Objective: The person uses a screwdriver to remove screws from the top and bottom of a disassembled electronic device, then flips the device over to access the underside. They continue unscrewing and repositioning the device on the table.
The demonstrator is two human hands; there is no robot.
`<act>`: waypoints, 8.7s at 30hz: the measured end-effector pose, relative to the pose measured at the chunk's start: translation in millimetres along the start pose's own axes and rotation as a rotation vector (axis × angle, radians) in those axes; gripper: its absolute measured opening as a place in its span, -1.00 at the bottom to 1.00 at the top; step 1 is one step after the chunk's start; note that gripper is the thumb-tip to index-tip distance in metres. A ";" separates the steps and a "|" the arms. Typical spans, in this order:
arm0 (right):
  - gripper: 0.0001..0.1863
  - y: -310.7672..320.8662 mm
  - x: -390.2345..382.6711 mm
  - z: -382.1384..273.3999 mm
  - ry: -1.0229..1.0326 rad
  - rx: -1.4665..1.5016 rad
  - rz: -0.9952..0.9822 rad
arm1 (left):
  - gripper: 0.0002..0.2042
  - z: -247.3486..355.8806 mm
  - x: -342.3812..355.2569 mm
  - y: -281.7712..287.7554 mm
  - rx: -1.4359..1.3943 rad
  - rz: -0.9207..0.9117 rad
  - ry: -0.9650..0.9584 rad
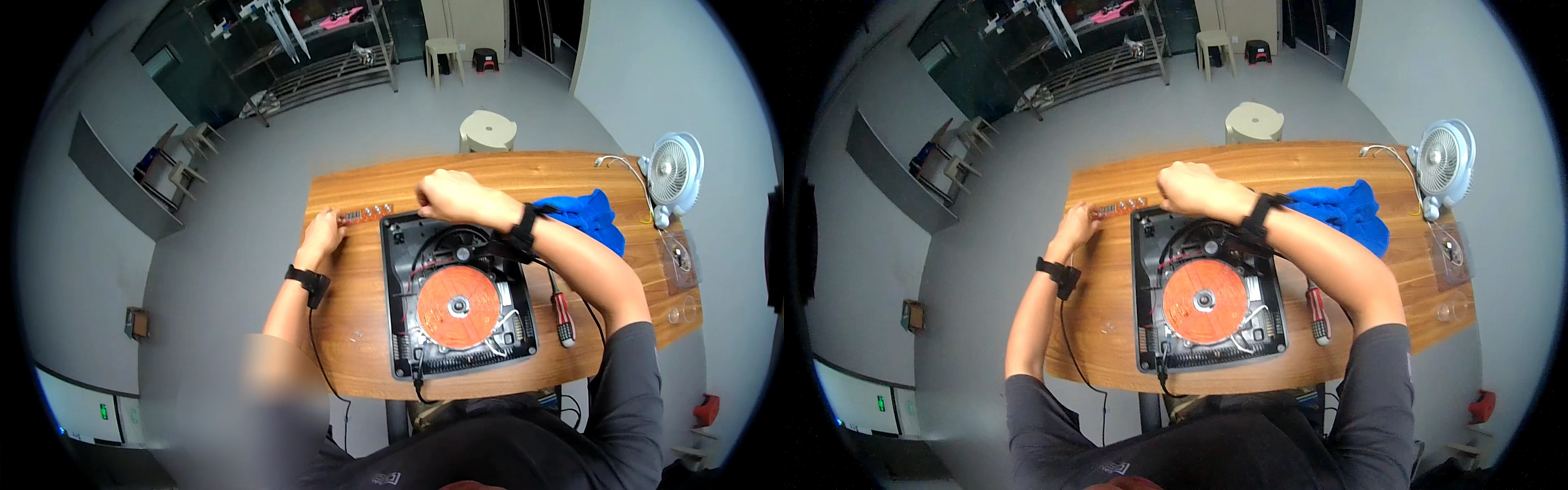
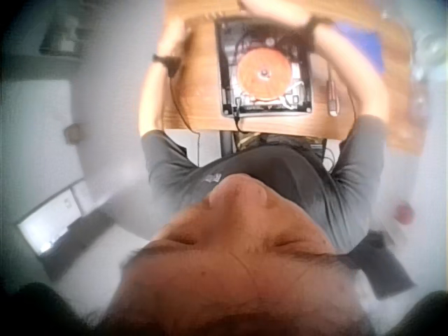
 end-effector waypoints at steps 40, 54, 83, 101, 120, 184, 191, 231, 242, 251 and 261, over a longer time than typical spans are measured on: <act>-0.82 -47.7 110.3 61.9 -0.021 -0.017 0.078 | -0.88 -14.6 7.9 46.9 -0.129 0.274 0.074; -0.76 26.4 -46.4 120.3 -0.099 -0.022 0.182 | -0.85 140.2 -7.2 81.0 -0.237 0.165 -0.248; -0.66 -39.4 -85.1 155.9 -0.037 0.176 0.121 | -0.69 140.4 -12.9 11.5 -0.424 -0.032 -0.298; -0.62 -31.7 -85.7 152.7 0.008 0.146 0.162 | -0.62 129.9 -10.2 1.6 -0.556 -0.150 -0.293; -0.62 -30.9 -85.6 148.7 0.014 0.197 0.138 | -0.49 115.2 -13.7 -2.6 -0.625 0.020 -0.288; -0.65 -28.7 -88.1 142.4 0.016 0.219 0.120 | -0.60 120.6 -17.0 -1.2 -0.594 -0.006 -0.212; -0.65 -31.0 -89.0 147.5 0.044 0.241 0.143 | -0.61 119.6 -15.1 -5.3 -0.576 -0.002 -0.226; -0.67 -35.3 -87.4 149.1 0.039 0.186 0.168 | -0.81 178.1 -139.1 41.5 -0.550 -0.409 -0.424; -0.50 -31.9 -99.6 137.6 0.010 0.227 0.158 | -0.87 168.3 -169.2 21.8 -0.536 -0.390 -0.338; -0.56 -21.6 -119.2 89.5 0.085 0.113 0.153 | -0.89 174.5 -188.3 28.1 -0.469 -0.149 -0.510; -0.69 -51.0 -120.1 24.5 0.302 0.056 0.017 | -0.87 167.1 -183.3 29.4 -0.488 -0.046 -0.347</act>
Point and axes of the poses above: each hand's wrist, its own x-axis towards the middle knuckle, its own y-axis out of the back of the hand, z = x × y, the point moved 8 cm from there along x, towards the middle knuckle, and after that the axes turned 6 degrees about x, right-handed, at the moved point
